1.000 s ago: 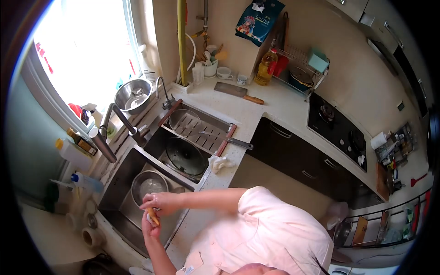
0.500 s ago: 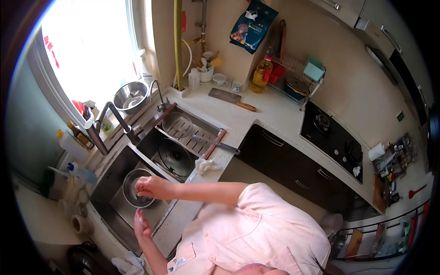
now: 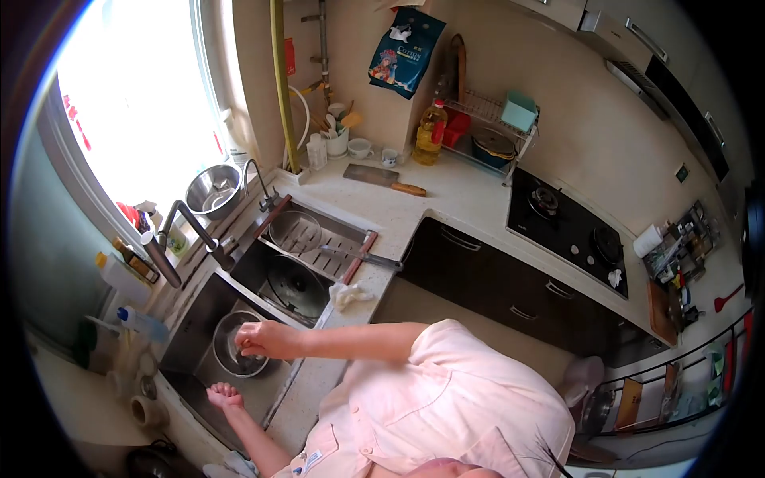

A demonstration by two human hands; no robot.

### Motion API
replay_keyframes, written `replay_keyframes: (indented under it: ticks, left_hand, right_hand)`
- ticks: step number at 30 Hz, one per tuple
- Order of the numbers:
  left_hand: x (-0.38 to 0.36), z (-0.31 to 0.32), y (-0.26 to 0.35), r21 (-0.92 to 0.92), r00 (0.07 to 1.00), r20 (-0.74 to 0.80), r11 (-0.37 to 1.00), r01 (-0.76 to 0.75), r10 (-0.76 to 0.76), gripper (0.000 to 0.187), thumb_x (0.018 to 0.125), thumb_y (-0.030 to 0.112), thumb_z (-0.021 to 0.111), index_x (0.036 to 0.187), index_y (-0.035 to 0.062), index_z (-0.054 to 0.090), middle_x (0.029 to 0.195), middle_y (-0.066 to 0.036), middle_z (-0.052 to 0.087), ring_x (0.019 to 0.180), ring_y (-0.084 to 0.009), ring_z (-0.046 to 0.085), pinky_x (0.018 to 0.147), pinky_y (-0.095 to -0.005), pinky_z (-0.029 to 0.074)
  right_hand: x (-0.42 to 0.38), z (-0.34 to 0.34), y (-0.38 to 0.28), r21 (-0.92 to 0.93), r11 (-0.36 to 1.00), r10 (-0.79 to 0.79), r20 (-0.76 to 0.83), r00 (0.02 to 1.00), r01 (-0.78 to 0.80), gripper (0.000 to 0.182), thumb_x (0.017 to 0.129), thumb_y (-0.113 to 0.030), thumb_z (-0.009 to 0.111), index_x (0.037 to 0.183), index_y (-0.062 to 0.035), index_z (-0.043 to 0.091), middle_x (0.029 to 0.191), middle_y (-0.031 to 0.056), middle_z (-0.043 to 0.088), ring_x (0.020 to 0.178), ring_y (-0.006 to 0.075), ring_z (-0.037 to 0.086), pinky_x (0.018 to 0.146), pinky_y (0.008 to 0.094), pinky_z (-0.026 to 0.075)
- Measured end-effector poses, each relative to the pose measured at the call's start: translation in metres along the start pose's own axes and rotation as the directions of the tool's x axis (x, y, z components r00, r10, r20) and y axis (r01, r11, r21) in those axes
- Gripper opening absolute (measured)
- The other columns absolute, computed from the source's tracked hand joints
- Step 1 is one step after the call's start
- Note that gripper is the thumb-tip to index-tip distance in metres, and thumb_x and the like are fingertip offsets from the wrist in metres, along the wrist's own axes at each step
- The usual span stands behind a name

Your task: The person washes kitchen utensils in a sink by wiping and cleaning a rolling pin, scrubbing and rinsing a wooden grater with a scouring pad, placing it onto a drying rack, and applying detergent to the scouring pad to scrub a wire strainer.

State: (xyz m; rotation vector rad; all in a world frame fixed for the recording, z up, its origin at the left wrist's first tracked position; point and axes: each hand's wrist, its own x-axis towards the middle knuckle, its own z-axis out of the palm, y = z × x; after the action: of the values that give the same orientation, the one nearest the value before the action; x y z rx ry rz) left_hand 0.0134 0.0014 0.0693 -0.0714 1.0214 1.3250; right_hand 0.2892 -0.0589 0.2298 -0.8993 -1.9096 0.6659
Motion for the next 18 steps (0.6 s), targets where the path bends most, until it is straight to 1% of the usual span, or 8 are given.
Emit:
replay_keyframes:
  ticks: [1, 4, 7, 10, 13, 16, 18]
  left_hand:
    - [0.001, 0.003, 0.002, -0.003, 0.998, 0.057, 1.000, 0.009, -0.009, 0.045, 0.092, 0.046, 0.032, 0.057, 0.0176, 0.034, 0.045, 0.005, 0.027, 0.033, -0.0081, 0.018, 0.029, -0.0206, 0.012]
    - [-0.008, 0.020, 0.007, -0.061, 0.975, 0.120, 0.979, 0.194, -0.185, 0.043, 0.093, 0.043, 0.035, 0.058, 0.0174, 0.036, 0.046, 0.005, 0.027, 0.033, -0.0078, 0.018, 0.029, -0.0211, 0.012]
    - [-0.003, 0.012, 0.009, -0.089, 0.970, 0.154, 0.975, 0.202, -0.187, 0.042, 0.092, 0.042, 0.038, 0.058, 0.0172, 0.037, 0.047, 0.004, 0.027, 0.033, -0.0079, 0.017, 0.028, -0.0215, 0.011]
    - [0.005, 0.005, 0.009, -0.038, 0.987, 0.108, 0.991, 0.125, -0.121, 0.043, 0.092, 0.044, 0.035, 0.058, 0.0174, 0.035, 0.046, 0.004, 0.026, 0.033, -0.0082, 0.018, 0.028, -0.0218, 0.012]
    - [0.010, 0.005, 0.006, -0.057, 0.996, 0.052, 0.995, 0.076, -0.074, 0.045, 0.092, 0.044, 0.033, 0.056, 0.0178, 0.032, 0.045, 0.004, 0.024, 0.032, -0.0089, 0.017, 0.028, -0.0225, 0.011]
    - [0.012, 0.009, 0.007, 0.052, 0.998, 0.022, 0.997, 0.049, -0.050, 0.045, 0.092, 0.043, 0.031, 0.055, 0.0182, 0.028, 0.043, 0.005, 0.023, 0.031, -0.0096, 0.016, 0.027, -0.0236, 0.011]
    - [0.005, 0.016, 0.008, 0.154, 0.999, 0.007, 0.987, -0.035, 0.034, 0.045, 0.093, 0.041, 0.032, 0.054, 0.0186, 0.028, 0.043, 0.004, 0.024, 0.030, -0.0088, 0.016, 0.027, -0.0229, 0.011]
  right_hand:
    - [0.000, -0.002, -0.001, 0.000, 1.000, -0.009, -0.008, 1.000, 0.009, 0.015, 0.079, -0.010, 0.061, 0.088, -0.0031, 0.051, 0.083, 0.0101, 0.053, 0.073, 0.0259, 0.058, 0.064, 0.0333, 0.046]
    - [0.002, -0.010, -0.009, -0.030, 1.000, 0.004, -0.034, 0.999, -0.005, 0.014, 0.079, -0.011, 0.061, 0.087, -0.0034, 0.051, 0.081, 0.0099, 0.053, 0.072, 0.0260, 0.058, 0.063, 0.0333, 0.046]
    - [0.004, -0.010, -0.004, -0.016, 1.000, 0.020, -0.097, 0.995, -0.021, 0.016, 0.077, -0.013, 0.062, 0.084, -0.0023, 0.052, 0.079, 0.0115, 0.053, 0.072, 0.0279, 0.055, 0.065, 0.0340, 0.044]
    - [0.004, -0.010, -0.002, 0.009, 0.999, 0.044, -0.138, 0.989, -0.043, 0.017, 0.077, -0.013, 0.062, 0.084, -0.0024, 0.052, 0.080, 0.0117, 0.054, 0.073, 0.0282, 0.055, 0.065, 0.0340, 0.044]
    - [0.003, -0.010, 0.001, 0.018, 0.996, 0.086, -0.120, 0.989, -0.085, 0.017, 0.077, -0.014, 0.062, 0.085, -0.0022, 0.052, 0.081, 0.0121, 0.054, 0.075, 0.0279, 0.056, 0.067, 0.0337, 0.045]
    - [0.004, -0.011, 0.002, 0.038, 0.997, 0.069, -0.125, 0.990, -0.065, 0.018, 0.078, -0.013, 0.062, 0.086, -0.0018, 0.051, 0.081, 0.0126, 0.056, 0.074, 0.0280, 0.058, 0.066, 0.0336, 0.046]
    - [0.008, -0.017, -0.008, 0.121, 0.990, 0.096, -0.141, 0.985, -0.079, 0.016, 0.079, -0.013, 0.061, 0.086, -0.0021, 0.051, 0.079, 0.0131, 0.056, 0.072, 0.0284, 0.059, 0.065, 0.0339, 0.046]
